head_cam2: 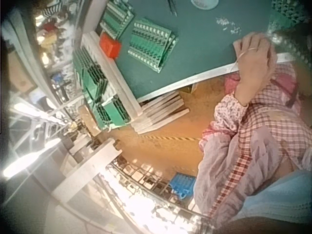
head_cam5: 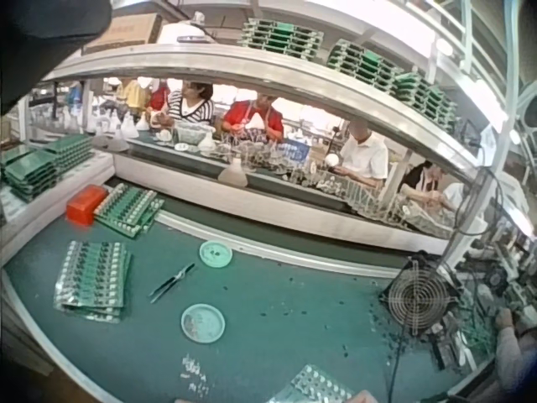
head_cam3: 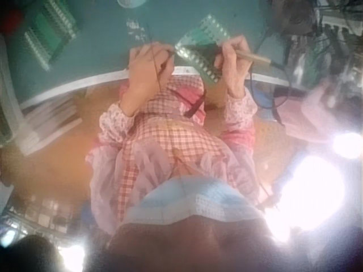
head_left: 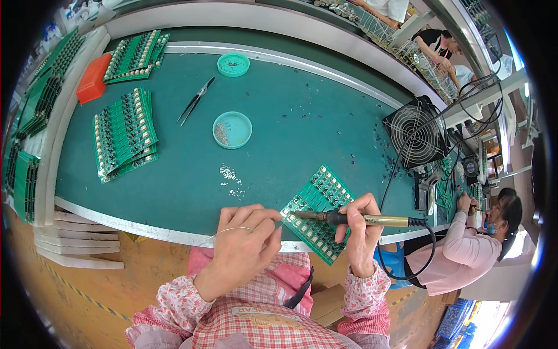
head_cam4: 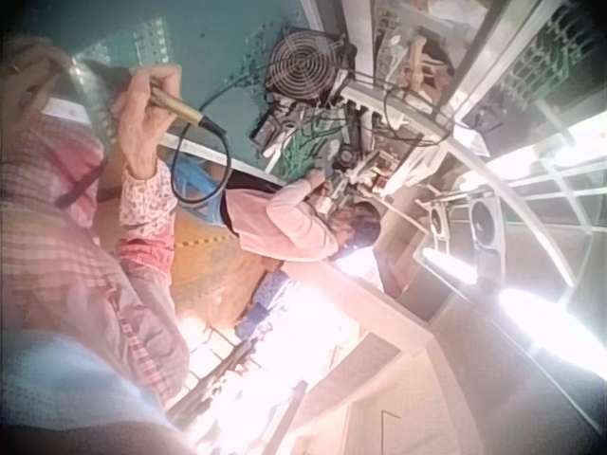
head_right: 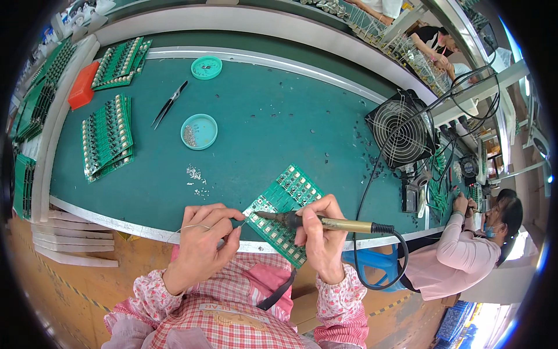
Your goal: The person picks up circuit board panels from a stack and solders electronic components onto them using a soldering iron and solder wire.
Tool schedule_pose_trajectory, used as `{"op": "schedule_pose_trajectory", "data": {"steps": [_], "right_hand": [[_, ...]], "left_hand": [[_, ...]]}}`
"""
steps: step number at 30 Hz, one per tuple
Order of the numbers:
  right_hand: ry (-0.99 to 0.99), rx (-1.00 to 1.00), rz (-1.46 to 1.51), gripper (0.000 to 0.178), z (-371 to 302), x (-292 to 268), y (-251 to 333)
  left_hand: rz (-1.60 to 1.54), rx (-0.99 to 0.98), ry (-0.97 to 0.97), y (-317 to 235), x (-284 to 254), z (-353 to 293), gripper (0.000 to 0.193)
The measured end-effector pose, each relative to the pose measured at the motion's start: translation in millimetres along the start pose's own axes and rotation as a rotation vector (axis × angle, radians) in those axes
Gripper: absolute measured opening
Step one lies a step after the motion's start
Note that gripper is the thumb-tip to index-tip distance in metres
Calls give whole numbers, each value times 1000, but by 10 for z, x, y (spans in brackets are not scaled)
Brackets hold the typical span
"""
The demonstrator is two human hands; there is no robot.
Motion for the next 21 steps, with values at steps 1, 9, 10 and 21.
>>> {"op": "schedule_pose_trajectory", "data": {"steps": [1,9,10,21], "right_hand": [[-70,14,35,16,2,-59,-18],[-506,-135,213,21,-406,-936,-76],[-582,-235,211,21,-478,-1092,-22],[-816,-254,-604,29,-46,-2635,-35]], "left_hand": [[-19,2,1,1,2,4,12],[-153,179,51,-180,-26,-89,10],[-117,184,80,-221,-40,-129,9],[-42,198,125,-227,135,-76,9]]}}
Point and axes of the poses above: each hand's wrist, its own z-axis towards the middle knuckle, its own x-axis out of the palm, y = z × x, the point moved 5 cm from there along z, towards the middle knuckle, and after that the axes turned 2 degrees about z, right-handed, at the moved point
